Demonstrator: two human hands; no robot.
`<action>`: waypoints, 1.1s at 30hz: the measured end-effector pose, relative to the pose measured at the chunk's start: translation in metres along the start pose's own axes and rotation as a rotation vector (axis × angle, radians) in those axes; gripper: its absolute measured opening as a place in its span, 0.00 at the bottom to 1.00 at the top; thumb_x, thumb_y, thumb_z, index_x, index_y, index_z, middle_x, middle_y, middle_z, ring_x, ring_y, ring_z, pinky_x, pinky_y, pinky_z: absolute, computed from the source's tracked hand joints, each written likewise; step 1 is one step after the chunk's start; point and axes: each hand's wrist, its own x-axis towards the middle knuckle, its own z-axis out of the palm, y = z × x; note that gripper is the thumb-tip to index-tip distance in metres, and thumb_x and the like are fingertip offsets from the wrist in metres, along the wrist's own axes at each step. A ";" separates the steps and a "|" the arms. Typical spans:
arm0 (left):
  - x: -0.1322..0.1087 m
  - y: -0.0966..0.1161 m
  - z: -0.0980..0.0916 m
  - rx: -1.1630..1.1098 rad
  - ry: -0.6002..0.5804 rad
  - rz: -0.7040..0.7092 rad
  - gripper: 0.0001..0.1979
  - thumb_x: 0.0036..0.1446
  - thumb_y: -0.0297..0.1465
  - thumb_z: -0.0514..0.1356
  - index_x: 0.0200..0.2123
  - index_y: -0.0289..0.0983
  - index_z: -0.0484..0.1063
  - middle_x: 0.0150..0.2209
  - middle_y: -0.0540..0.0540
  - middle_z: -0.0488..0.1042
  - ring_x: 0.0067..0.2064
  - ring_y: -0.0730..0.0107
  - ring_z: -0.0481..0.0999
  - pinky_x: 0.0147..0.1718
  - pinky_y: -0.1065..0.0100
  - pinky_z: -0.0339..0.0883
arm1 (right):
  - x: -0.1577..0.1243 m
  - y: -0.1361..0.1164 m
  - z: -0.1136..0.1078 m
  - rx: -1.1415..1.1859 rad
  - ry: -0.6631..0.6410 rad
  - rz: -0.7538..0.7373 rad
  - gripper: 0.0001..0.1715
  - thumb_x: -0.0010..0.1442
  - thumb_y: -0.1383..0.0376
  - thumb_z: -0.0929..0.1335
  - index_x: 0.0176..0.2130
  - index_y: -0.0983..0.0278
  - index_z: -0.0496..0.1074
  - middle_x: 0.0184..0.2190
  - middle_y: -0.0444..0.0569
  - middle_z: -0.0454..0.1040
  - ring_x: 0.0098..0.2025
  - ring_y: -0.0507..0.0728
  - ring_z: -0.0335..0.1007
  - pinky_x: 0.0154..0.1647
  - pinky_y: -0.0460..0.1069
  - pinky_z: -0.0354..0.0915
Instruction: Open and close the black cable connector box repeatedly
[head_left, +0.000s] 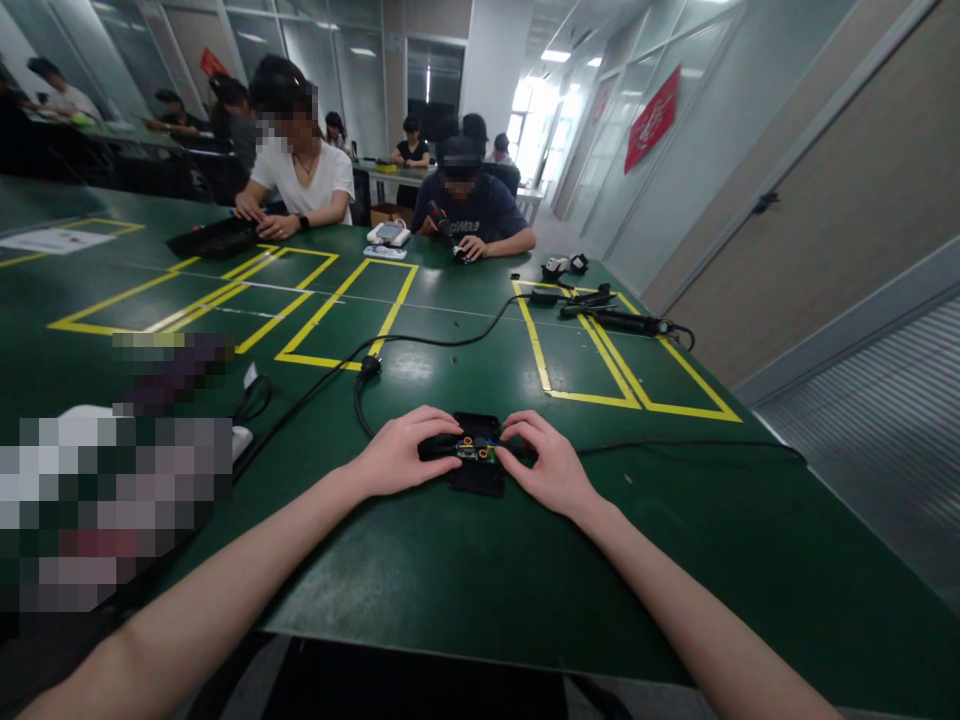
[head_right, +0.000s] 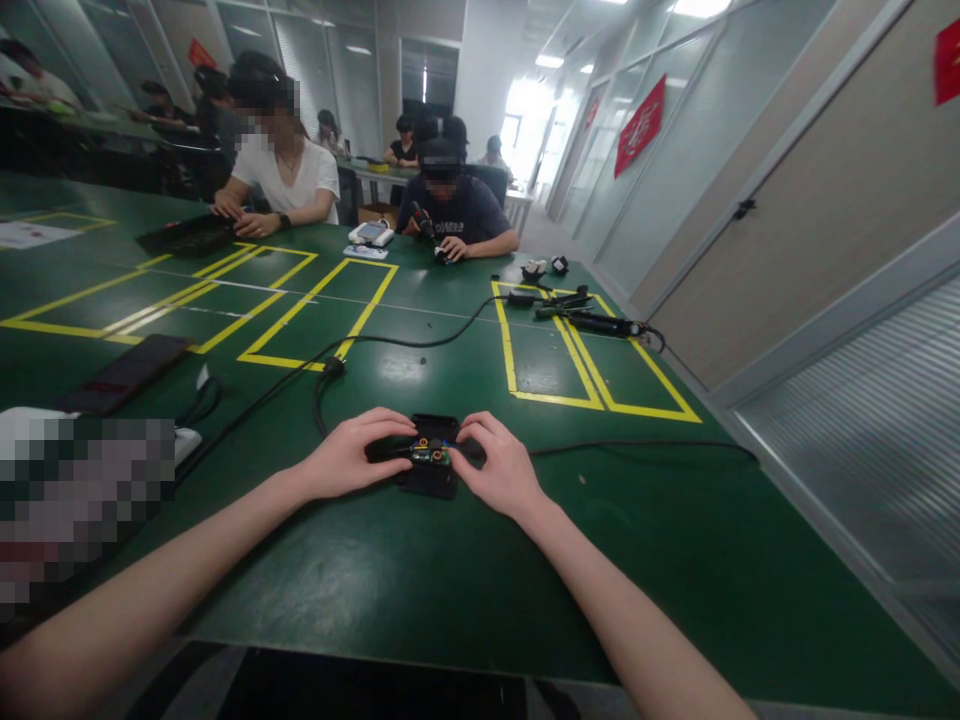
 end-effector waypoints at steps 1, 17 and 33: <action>0.000 0.001 -0.002 0.014 0.005 0.000 0.13 0.63 0.34 0.65 0.50 0.40 0.78 0.52 0.42 0.79 0.54 0.59 0.79 0.55 0.59 0.74 | 0.001 0.001 -0.001 0.011 -0.003 -0.011 0.01 0.63 0.64 0.69 0.38 0.60 0.71 0.45 0.51 0.76 0.46 0.59 0.76 0.47 0.54 0.72; 0.004 0.003 -0.006 0.236 -0.106 -0.113 0.11 0.74 0.35 0.50 0.45 0.39 0.71 0.40 0.46 0.77 0.40 0.64 0.78 0.41 0.66 0.71 | 0.000 0.015 -0.009 -0.093 -0.104 0.018 0.12 0.72 0.59 0.65 0.42 0.59 0.76 0.37 0.49 0.82 0.35 0.58 0.79 0.35 0.50 0.68; 0.002 0.011 -0.004 0.244 -0.163 -0.110 0.24 0.77 0.39 0.45 0.27 0.39 0.64 0.22 0.52 0.67 0.24 0.69 0.69 0.28 0.69 0.55 | -0.001 0.002 -0.024 0.070 -0.327 -0.026 0.23 0.74 0.54 0.61 0.31 0.61 0.71 0.22 0.42 0.70 0.23 0.52 0.65 0.27 0.47 0.56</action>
